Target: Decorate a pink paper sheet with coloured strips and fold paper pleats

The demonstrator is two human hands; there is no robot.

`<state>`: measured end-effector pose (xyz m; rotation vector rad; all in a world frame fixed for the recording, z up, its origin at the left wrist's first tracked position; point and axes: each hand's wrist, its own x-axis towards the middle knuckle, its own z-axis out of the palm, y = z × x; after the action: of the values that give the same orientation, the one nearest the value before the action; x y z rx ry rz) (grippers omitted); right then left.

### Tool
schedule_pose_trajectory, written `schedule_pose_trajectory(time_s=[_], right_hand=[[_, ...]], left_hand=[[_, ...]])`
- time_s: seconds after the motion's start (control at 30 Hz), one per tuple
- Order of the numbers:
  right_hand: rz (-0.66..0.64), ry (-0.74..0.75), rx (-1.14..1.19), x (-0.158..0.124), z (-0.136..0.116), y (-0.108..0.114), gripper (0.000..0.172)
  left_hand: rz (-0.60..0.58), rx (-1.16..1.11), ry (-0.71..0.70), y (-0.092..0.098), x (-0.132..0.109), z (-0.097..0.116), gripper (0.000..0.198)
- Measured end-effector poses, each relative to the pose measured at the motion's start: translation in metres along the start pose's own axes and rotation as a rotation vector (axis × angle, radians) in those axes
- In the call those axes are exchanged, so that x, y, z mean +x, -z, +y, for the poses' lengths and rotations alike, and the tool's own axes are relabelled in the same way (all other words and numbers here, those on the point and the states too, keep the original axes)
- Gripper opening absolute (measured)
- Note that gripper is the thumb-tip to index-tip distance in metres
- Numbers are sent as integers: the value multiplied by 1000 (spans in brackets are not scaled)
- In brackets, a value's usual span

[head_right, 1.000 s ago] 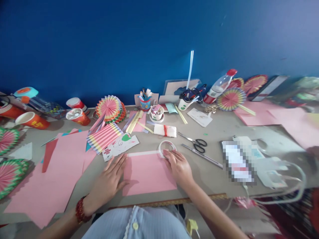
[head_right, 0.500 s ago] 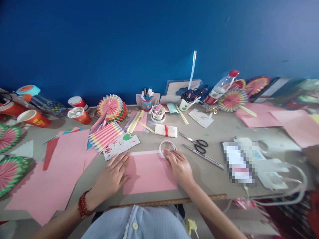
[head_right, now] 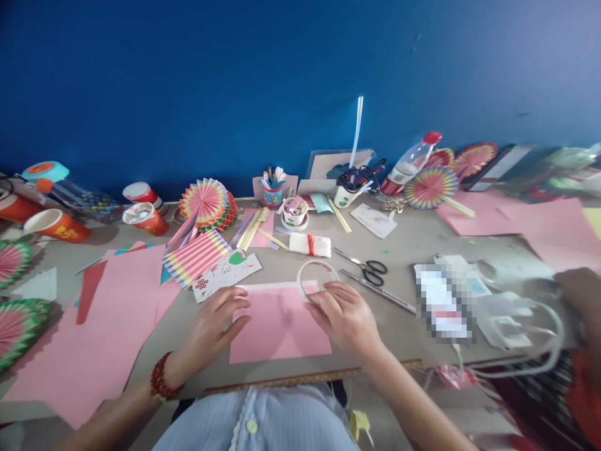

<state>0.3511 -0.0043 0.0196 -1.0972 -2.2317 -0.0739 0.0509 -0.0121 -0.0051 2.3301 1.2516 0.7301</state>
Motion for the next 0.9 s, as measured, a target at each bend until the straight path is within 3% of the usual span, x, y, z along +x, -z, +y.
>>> schedule_pose_trajectory(time_s=[0.1,0.23,0.53,0.67,0.9], right_hand=[[-56,14,134,10,-19,-2,4],[-76,18,178,16,-35,-13,9],[-112,5,189,16,-36,-17,14],[-166,19,212,16,-28,-3,14],[-326,-87,131,-4,6,46,15]], left_hand=[[18,-250,-22,4,17,22,16],[7,-359,-18,5,34,41,18],[-54,-447,29,6,39,44,13],[-77,-492,91,11,37,38,20],[-32,-527,280,20,16,9,19]])
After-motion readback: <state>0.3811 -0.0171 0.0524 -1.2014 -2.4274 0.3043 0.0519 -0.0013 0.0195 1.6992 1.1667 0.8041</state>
